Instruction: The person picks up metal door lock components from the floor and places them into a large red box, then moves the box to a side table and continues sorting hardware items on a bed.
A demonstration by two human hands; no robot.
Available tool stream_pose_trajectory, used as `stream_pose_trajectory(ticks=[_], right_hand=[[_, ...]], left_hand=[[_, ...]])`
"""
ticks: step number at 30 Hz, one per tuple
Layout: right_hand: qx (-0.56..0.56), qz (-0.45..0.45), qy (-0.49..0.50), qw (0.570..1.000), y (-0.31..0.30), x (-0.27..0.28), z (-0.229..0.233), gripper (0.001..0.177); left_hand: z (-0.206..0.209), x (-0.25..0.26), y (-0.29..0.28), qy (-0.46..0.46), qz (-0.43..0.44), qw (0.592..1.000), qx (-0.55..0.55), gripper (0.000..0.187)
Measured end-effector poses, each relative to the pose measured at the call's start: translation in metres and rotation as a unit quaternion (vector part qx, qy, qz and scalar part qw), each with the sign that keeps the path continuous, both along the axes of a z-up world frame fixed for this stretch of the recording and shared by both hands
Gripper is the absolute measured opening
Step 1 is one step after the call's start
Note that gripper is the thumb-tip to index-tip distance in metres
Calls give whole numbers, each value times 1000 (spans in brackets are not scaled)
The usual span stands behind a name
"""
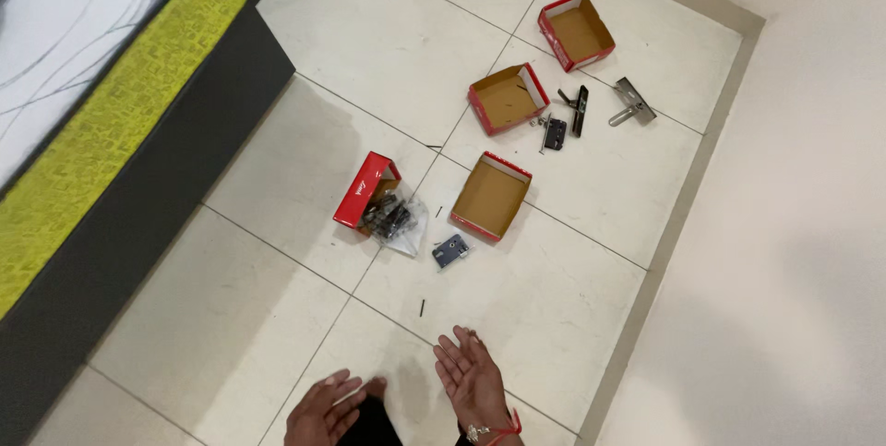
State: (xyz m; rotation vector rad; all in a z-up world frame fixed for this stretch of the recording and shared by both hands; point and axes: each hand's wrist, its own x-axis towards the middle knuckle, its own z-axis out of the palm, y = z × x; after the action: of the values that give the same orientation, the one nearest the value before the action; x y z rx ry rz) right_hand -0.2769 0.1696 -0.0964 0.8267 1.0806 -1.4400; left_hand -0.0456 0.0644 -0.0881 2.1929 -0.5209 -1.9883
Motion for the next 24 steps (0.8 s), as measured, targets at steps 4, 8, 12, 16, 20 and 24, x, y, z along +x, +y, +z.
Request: stream_pose_trajectory(ticks=[4,8,12,16,20,24], right_hand=[[2,64,44,997,-4,-47,-79,55],[9,121,98,988,3,-92,-202,54],[-16,187,137,973,-15,-136,-370,53],[117,498,535,672,-44,-189,-475,57],[133,558,700,425,-113,-220,-503,64],[178,593,677,398,-125,-209,-520,45]], left_hand=[[-63,-32,6,18,-11,999,37,47],[-140,-84,-10,16,-100,993,63,52],[-232,-122,-49,68,-141,988,-5,49],[-356,-149,-94,99,-190,969,-126,40],[-455,-176,-123,113,-190,948,-229,30],[-532,-197,-117,163,-204,936,-236,25]])
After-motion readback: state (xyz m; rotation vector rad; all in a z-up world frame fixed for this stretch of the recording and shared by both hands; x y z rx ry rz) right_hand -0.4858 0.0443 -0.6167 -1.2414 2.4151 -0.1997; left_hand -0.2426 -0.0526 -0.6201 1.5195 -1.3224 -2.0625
